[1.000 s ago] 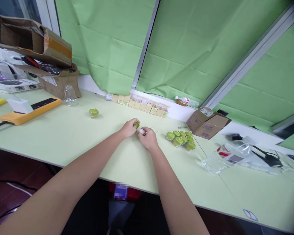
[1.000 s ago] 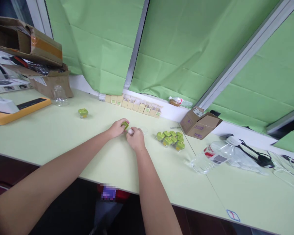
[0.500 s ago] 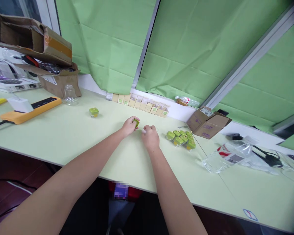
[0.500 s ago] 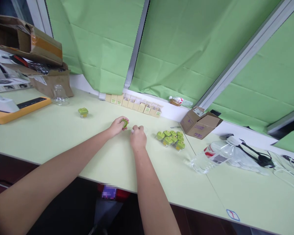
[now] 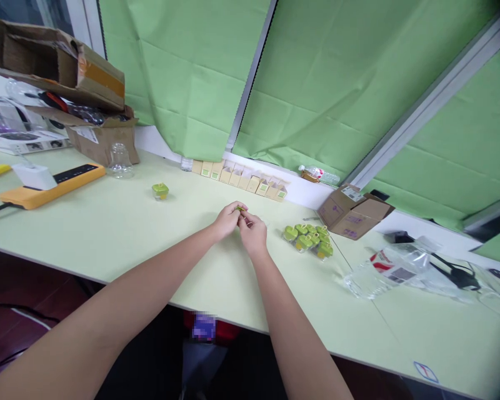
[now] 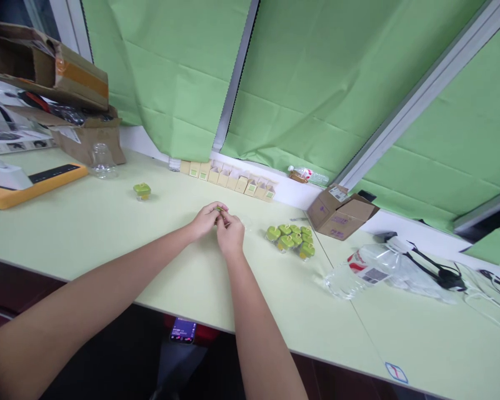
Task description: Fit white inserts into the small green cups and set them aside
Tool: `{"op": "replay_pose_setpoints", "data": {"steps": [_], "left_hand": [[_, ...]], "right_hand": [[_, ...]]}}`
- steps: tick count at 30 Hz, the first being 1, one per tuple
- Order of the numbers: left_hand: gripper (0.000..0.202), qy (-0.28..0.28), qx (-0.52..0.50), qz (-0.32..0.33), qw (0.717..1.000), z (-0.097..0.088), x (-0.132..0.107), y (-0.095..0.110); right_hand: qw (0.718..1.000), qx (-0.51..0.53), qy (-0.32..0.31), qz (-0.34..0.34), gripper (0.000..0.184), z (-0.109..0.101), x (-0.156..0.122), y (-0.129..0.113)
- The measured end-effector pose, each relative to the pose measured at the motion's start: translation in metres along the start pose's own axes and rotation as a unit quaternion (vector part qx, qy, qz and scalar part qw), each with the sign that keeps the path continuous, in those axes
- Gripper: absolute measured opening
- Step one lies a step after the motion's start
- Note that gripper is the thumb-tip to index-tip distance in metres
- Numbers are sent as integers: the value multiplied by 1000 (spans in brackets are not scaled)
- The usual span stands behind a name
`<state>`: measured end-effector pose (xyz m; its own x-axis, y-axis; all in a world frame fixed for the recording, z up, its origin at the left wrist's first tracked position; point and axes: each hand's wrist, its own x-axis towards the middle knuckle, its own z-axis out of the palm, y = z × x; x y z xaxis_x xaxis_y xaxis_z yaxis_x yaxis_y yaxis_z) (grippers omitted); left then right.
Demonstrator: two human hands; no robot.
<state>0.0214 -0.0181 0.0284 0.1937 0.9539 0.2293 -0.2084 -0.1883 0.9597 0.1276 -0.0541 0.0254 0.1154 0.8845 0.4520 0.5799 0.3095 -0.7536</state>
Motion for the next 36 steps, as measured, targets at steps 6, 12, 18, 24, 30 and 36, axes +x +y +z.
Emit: {"op": "replay_pose_setpoints", "data": {"steps": [6,12,18,24,30,36], "left_hand": [[25,-35,-79,-36,996,2,-3,2],[18,-58,-47,-29,997,5,-5,3],[21,-14,-69,-15,997,5,-2,1],[22,25,-82,-21,996,-2,3,2],[21,94,-41,-55,993,-17,12,-5],[24,23,-69,-43,996,-14,6,1]], "right_hand": [[996,64,-13,52,29,0,4,5],[998,-29,46,8,20,-4,3,4],[993,-67,76,-59,19,-2,-1,-4],[995,-13,75,-58,17,-3,-2,-11],[990,112,88,-12,18,-6,4,-5],[982,181,20,54,15,-4,5,0]]}}
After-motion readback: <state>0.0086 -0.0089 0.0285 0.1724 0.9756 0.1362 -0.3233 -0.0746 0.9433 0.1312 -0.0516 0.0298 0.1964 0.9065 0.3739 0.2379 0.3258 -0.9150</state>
